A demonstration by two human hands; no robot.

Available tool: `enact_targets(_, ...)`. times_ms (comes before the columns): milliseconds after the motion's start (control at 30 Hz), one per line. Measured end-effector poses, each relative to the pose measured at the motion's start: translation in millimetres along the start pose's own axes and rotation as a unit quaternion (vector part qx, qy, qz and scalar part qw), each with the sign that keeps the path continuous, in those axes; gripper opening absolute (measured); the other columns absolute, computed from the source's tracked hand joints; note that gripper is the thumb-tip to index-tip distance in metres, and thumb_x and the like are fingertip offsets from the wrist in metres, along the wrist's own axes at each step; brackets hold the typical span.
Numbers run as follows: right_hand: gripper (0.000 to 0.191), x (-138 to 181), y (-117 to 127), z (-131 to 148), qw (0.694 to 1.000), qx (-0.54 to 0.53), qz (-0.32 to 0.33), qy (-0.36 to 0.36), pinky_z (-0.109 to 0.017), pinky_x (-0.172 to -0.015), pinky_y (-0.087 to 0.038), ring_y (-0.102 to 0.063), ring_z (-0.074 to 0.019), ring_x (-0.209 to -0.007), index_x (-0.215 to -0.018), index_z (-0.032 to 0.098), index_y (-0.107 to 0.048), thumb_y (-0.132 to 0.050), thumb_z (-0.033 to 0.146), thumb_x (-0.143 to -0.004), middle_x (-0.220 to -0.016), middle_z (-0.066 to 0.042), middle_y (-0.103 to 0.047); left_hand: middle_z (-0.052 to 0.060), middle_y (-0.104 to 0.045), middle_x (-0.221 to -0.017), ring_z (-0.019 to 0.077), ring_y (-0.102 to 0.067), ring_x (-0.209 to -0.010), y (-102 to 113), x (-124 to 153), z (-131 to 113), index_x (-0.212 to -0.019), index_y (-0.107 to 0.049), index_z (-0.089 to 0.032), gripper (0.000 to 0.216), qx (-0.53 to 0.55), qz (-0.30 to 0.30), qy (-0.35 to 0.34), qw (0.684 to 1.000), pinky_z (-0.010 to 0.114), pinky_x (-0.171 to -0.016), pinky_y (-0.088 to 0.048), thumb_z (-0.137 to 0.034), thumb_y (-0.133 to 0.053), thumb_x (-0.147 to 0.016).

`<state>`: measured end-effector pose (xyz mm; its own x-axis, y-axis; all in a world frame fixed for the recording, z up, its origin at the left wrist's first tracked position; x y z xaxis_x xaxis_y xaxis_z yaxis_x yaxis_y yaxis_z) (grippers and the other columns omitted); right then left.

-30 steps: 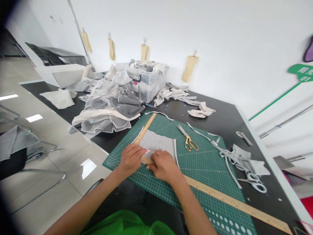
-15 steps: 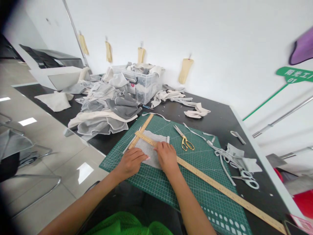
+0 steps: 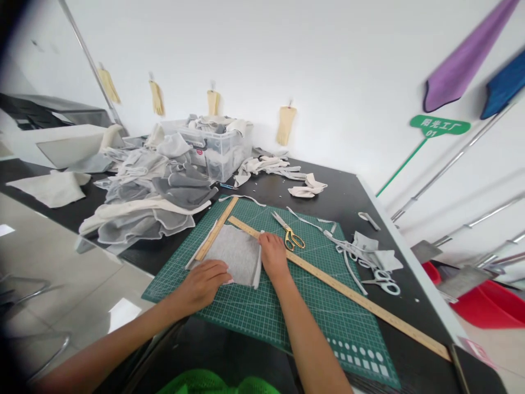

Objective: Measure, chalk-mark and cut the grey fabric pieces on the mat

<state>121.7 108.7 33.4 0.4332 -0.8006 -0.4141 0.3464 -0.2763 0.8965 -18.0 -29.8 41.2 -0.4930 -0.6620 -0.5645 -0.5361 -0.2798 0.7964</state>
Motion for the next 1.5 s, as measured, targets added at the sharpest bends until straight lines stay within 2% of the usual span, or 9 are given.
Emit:
enact_targets(200, 0.018, -4, -11, -2, 0.999, -0.028, 0.019, -0.005, -0.035, -0.090, -0.044, -0.062, -0.0243, -0.101, -0.105, 0.022, -0.063, -0.046, 0.022, -0.100, -0.109, -0.009, -0.070, 0.006, -0.068, -0.106, 0.0212, -0.059, -0.113, -5, 1, 0, -0.110, -0.067, -0.020, 0.032, -0.004, 0.035, 0.001, 0.999, 0.039, -0.099, -0.049, -0.004, -0.046, -0.092)
enact_targets(333, 0.024, -3, 2, -6, 0.999, -0.025, 0.014, -0.018, -0.039, -0.097, -0.040, -0.059, -0.0267, -0.110, -0.117, 0.019, -0.062, -0.047, 0.025, -0.099, -0.120, -0.012, -0.068, 0.007, -0.068, -0.107, 0.0217, -0.058, -0.117, -6, 2, 1, -0.112, -0.066, -0.020, 0.033, 0.000, 0.042, 0.003, 0.999, 0.039, -0.101, -0.048, -0.004, -0.046, -0.092)
enact_targets(433, 0.023, 4, 20, -31, 0.997, 0.032, 0.042, -0.063, -0.042, -0.096, -0.038, -0.060, -0.0296, -0.106, -0.113, 0.021, -0.065, -0.055, 0.032, -0.095, -0.107, -0.011, -0.071, 0.006, -0.068, -0.108, 0.0221, -0.057, -0.120, -5, 5, 2, -0.113, -0.065, -0.020, 0.032, -0.001, 0.023, 0.004, 1.000, 0.039, -0.102, -0.047, -0.004, -0.047, -0.092)
enact_targets(633, 0.032, 34, 35, -104, 0.968, 0.098, 0.166, -0.158, -0.041, -0.086, -0.040, -0.059, -0.0329, -0.105, -0.102, 0.021, -0.068, -0.069, 0.046, -0.083, -0.106, -0.012, -0.068, 0.005, -0.068, -0.107, 0.0213, -0.056, -0.121, -2, 5, 7, -0.112, -0.065, -0.020, 0.032, -0.002, 0.014, 0.032, 0.999, 0.039, -0.104, -0.046, -0.002, -0.047, -0.092)
enact_targets(833, 0.015, 41, 20, -105, 0.969, 0.053, 0.206, -0.126, -0.034, -0.080, -0.040, -0.061, -0.0260, -0.097, -0.090, 0.023, -0.066, -0.069, 0.036, -0.083, -0.101, -0.007, -0.068, 0.004, -0.068, -0.105, 0.0213, -0.056, -0.120, -3, 3, 7, -0.111, -0.065, -0.021, 0.032, 0.004, 0.017, 0.033, 0.999, 0.038, -0.103, -0.046, -0.003, -0.046, -0.093)
enact_targets(1000, 0.014, 31, 23, -103, 0.977, 0.071, 0.155, -0.131, -0.031, -0.070, -0.038, -0.063, -0.0228, -0.086, -0.091, 0.021, -0.063, -0.061, 0.035, -0.091, -0.096, -0.009, -0.069, 0.005, -0.068, -0.106, 0.0206, -0.057, -0.117, -2, 1, 11, -0.109, -0.065, -0.020, 0.030, 0.012, 0.012, 0.046, 0.999, 0.037, -0.102, -0.045, -0.003, -0.047, -0.092)
enact_targets(1233, 0.023, 16, 48, -118, 0.976, 0.149, -0.063, -0.147, -0.034, -0.072, -0.038, -0.063, -0.0257, -0.087, -0.109, 0.018, -0.063, -0.049, 0.034, -0.099, -0.099, -0.012, -0.070, 0.005, -0.068, -0.100, 0.0204, -0.059, -0.105, 0, -15, 14, -0.102, -0.068, -0.021, 0.022, -0.006, -0.018, 0.102, 0.995, 0.038, -0.094, -0.047, -0.011, -0.049, -0.095)
enact_targets(1400, 0.028, 16, 34, -153, 0.976, 0.106, -0.105, -0.160, -0.036, -0.071, -0.041, -0.063, -0.0275, -0.084, -0.109, 0.015, -0.065, -0.047, 0.032, -0.096, -0.095, -0.015, -0.070, 0.006, -0.068, -0.094, 0.0215, -0.059, -0.098, -4, -22, 14, -0.105, -0.069, -0.021, 0.024, -0.005, -0.037, 0.150, 0.988, 0.038, -0.087, -0.047, -0.011, -0.050, -0.095)
enact_targets(1500, 0.031, 19, 34, -160, 0.979, 0.037, -0.123, -0.160, -0.041, -0.074, -0.044, -0.064, -0.0302, -0.084, -0.103, 0.014, -0.068, -0.043, 0.030, -0.094, -0.095, -0.017, -0.070, 0.005, -0.068, -0.093, 0.0212, -0.060, -0.094, -1, -20, 22, -0.104, -0.070, -0.020, 0.024, 0.025, -0.068, 0.184, 0.980, 0.037, -0.085, -0.048, -0.011, -0.050, -0.095)
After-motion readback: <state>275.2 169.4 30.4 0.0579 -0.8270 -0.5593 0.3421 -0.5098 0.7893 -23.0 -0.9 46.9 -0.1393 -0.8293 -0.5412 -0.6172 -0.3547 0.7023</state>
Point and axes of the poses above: each hand's wrist, its own x-axis away from the middle knuckle, its own y-axis out of the back of the hand, z = x × y, the point moved 10 cm from there along -x, towards the middle knuckle
